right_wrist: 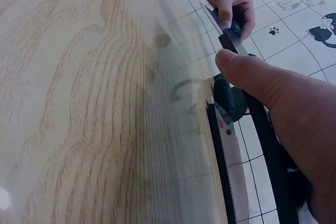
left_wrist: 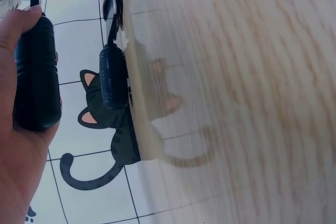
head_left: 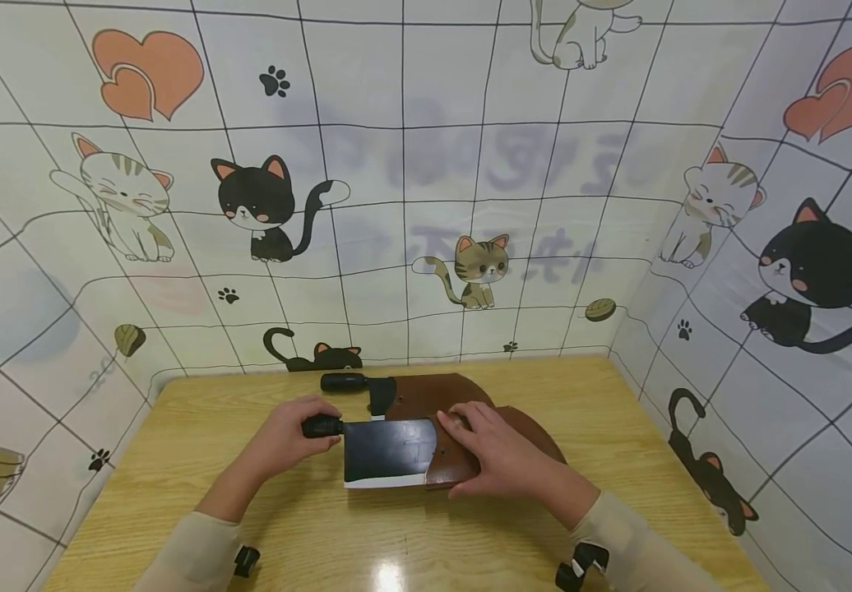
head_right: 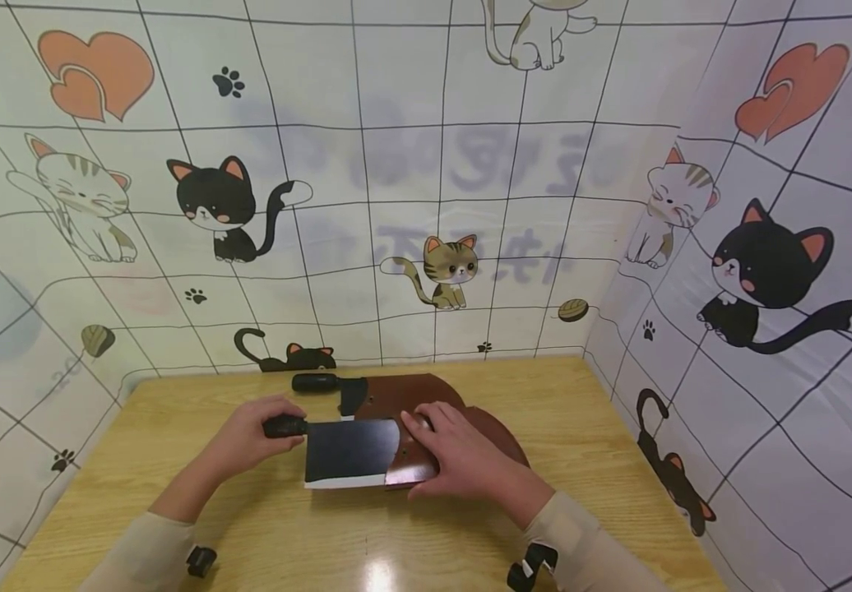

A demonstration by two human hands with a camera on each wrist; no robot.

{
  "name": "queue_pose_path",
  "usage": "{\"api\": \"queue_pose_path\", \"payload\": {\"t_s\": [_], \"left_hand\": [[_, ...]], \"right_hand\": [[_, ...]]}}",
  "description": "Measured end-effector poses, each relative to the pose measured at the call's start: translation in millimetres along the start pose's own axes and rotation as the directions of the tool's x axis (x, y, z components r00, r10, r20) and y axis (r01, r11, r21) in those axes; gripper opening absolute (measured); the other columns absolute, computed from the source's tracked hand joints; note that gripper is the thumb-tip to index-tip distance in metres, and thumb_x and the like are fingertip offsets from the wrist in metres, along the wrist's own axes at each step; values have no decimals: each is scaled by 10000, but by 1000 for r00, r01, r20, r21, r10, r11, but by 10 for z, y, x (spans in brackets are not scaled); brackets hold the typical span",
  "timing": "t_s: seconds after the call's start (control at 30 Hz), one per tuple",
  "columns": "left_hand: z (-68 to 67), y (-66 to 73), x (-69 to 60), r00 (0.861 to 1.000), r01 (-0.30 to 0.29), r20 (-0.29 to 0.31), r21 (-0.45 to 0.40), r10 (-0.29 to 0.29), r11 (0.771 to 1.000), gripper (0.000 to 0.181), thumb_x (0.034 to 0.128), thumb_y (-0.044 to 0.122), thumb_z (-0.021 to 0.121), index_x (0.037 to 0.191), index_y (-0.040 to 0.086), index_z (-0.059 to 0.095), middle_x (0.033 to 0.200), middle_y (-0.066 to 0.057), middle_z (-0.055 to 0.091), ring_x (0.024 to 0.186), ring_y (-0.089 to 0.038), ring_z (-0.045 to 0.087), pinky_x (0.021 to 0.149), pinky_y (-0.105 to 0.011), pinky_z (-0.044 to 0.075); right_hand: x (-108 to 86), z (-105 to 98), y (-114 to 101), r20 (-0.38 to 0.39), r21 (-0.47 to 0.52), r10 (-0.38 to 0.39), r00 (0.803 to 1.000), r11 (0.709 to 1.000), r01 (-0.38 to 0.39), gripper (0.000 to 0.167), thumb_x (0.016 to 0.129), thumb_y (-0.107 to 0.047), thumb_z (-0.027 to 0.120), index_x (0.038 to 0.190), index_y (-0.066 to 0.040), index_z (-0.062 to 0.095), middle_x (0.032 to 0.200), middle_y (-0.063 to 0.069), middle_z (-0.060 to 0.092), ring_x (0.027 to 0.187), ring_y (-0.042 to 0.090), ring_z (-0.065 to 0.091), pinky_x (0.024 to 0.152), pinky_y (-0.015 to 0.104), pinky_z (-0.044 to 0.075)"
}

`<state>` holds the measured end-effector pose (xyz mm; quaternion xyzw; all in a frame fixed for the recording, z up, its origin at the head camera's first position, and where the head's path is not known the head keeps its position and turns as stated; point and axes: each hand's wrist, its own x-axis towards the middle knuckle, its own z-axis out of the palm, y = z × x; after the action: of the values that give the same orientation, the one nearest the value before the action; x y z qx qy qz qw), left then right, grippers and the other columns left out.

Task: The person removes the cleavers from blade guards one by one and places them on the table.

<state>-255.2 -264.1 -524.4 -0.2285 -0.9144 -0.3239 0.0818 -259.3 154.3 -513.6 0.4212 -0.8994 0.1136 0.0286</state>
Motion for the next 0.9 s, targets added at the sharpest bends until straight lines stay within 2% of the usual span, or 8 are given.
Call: {"api": "queue_pose_path", "payload": {"t_s": [0.2,0.43,0.6,0.9], "left_hand": [[2,-32,-7,1000,14,1,-8,-14,1000,358,901,195,953,1207,295,795,1160,119,733,1018,-142,708,871,-395,620],[-34,-80,-38,1000,19,-7,-18,-19,1000,354,899,199,954,1202,292,795,1169,104,743,1024,-146,710,866,-400,622],[-47,-75,-51,1000,20,-12,-19,-20,1000,355,900,196,953,1205,283,795,1177,90,747,1028,-151,715,866,-394,625],[-76,-95,-76,1000,8,-26,-18,-8,1000,363,893,180,959,1210,257,799,1151,113,745,991,-134,717,837,-364,624]], "right_hand": [[-20,-10,7,2,4,4,1000,1000,-4,1227,825,-693,906,1765,-197,292,1666,109,400,1540,312,363,1184,552,447],[-67,-36,58,10,71,43,999,997,-44,1218,832,-653,925,1767,-215,279,1686,91,377,1561,285,344,1198,550,435],[-66,-15,92,11,75,46,999,996,-46,1223,831,-679,912,1771,-238,265,1694,68,367,1566,264,334,1205,542,432],[-84,-38,96,-10,79,42,999,996,-41,1235,818,-657,932,1768,-219,276,1693,80,367,1551,288,351,1196,560,432]]}}
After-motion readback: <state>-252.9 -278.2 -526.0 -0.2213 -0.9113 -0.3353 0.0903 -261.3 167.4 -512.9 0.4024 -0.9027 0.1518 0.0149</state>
